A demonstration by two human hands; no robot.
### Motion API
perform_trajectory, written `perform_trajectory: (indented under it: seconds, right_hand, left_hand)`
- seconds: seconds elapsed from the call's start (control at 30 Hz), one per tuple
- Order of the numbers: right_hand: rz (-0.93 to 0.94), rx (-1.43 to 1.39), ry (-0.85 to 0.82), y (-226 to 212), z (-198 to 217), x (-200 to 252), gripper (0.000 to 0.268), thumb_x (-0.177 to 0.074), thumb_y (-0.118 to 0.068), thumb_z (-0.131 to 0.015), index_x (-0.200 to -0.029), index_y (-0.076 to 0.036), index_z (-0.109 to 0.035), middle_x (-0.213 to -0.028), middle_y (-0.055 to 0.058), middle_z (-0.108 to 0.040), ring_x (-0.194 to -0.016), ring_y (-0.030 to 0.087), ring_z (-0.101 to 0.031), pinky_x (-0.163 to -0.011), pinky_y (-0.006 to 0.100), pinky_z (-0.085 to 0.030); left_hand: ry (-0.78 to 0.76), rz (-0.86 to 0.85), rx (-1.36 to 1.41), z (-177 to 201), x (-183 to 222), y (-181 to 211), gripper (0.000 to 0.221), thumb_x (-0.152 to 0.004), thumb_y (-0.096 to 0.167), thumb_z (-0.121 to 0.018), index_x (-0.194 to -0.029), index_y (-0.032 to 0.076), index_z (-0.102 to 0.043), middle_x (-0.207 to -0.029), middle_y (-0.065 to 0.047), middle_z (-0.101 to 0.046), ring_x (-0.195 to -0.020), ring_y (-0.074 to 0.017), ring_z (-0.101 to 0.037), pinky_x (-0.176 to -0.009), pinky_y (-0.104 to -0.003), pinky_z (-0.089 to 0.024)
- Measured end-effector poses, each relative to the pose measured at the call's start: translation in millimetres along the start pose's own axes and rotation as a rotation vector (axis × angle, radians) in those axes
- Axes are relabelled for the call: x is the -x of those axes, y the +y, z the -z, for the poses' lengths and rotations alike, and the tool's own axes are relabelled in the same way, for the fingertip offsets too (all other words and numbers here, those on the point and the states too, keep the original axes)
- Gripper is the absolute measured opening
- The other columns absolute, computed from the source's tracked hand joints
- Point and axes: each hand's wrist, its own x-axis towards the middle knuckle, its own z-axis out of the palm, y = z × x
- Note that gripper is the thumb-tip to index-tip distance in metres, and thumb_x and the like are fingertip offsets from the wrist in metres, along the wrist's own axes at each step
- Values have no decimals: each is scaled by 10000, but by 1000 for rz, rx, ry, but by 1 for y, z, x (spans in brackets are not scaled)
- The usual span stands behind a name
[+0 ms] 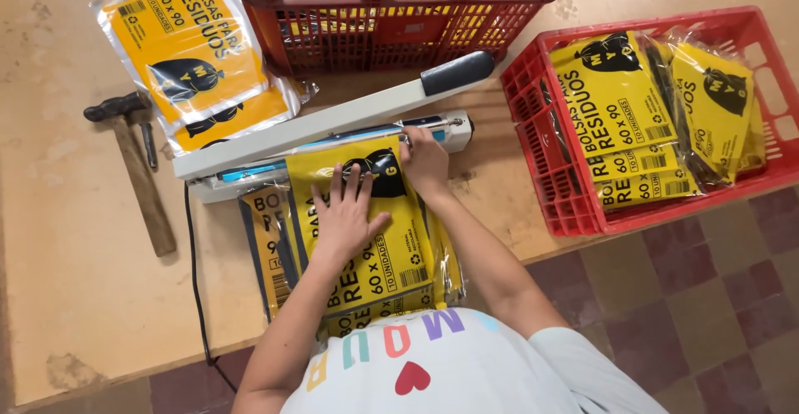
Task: Using a manual heat sealer to seal the ends of plastic bags and then placing them into a storage crate.
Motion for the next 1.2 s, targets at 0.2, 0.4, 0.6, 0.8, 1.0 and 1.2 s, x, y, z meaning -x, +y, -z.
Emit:
perform_trajectory:
  seconds: [0.2,0.4,0.6,0.8,1.0,1.2]
  right_hand:
    - [990,146,711,-88,90,-38,43,-858,-240,-673,-824,-224,-652,-720,-51,-463,-636,167,-532,-636,225,-501]
    - [742,272,-192,-105,74,-104,523,-985,-530,-435,-908,-73,-677,-831,146,-671,-860,373,-679,-739,514,-542]
    - [375,118,-631,-95,67,-87,686,-974,-599,-359,-1091,-23,-711,-1086,240,-714,-1089,414,-662,-949,529,-496]
    - [285,114,-658,-98,70,-87,728,-927,-671,-406,-1050,-25,-720,-1056,227,-725,-1098,404,-666,-974,503,-491]
    - [283,162,-620,-84,48,-92,751,-806,-801,-453,-965,-123,-733,-984,158,-729,-1042,360,-682,-902,455,-522]
    - [269,173,-604,-86,49,-89,739,-790,-814,-466,-934,-136,-722,-970,158,-723,-1045,355,-676,-891,440,-527]
  left_hand:
    - [19,-13,-41,-22,-9,-8,783,-933,687,-350,-1569,232,-302,-1655,-56,-229,-1536,-348,-88,-1112,-748,-142]
    - [18,-6,-62,-35,-12,-13,811,-914,716,-331,-1573,248,-262,-1648,-50,-210,-1536,-338,-65,-1120,-744,-140]
    - [-2,0,-27,-36,-12,-17,820,-910,698,-380,-1574,236,-245,-1649,-57,-190,-1523,-340,-113,-1139,-726,-132]
    - [34,130,64,-27,4,-30,789,-918,648,-477,-1557,223,-291,-1657,-64,-181,-1536,-323,-53,-1152,-684,-145]
    - [344,516,258,-46,37,-69,704,-904,559,-590,-1455,144,-448,-1341,-96,-531,-1302,-271,-494,-1033,-422,-493]
    - [301,776,729,-65,49,-100,291,-888,458,-702,-1056,230,-637,-785,93,-716,-748,-145,-723,-651,-323,-561]
